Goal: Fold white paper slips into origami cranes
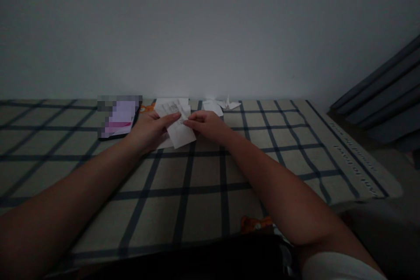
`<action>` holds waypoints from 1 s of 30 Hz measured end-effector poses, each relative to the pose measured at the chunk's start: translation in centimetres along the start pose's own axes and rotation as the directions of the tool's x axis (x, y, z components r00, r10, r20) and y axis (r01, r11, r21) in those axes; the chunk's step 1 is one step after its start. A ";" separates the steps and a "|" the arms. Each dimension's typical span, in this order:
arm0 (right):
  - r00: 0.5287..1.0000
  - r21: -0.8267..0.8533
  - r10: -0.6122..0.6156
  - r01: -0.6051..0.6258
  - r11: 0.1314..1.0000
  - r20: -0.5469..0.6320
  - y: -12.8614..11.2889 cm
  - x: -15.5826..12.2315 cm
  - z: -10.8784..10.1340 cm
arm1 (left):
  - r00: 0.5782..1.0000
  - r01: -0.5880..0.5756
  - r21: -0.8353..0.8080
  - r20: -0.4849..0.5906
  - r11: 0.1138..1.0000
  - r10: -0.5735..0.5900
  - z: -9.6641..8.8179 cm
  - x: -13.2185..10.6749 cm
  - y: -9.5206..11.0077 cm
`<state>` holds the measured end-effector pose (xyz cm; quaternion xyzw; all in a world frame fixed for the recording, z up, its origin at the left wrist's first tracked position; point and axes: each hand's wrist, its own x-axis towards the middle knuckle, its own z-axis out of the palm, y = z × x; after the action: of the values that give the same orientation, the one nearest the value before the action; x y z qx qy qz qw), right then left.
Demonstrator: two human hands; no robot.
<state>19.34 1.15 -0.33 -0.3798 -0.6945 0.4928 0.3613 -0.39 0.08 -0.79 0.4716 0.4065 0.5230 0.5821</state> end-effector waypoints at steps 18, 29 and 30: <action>0.999 -0.080 -0.045 0.043 0.996 -0.029 0.6 0.5 -1.2 | 1.000 0.019 0.454 0.008 0.891 -0.025 -0.8 -0.3 0.1; 0.995 -0.165 -0.097 0.099 0.981 0.015 0.4 0.2 -0.7 | 0.993 -0.116 0.673 0.076 0.731 0.087 -0.3 -0.7 1.0; 0.995 -0.174 -0.102 0.104 0.979 0.017 0.4 0.2 -0.6 | 0.992 -0.123 0.681 0.083 0.722 0.091 -0.2 -0.8 1.1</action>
<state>19.88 1.68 -0.58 -0.3716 -0.7552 0.4122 0.3489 -0.91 -0.72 0.23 0.6867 0.5301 0.3585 0.3449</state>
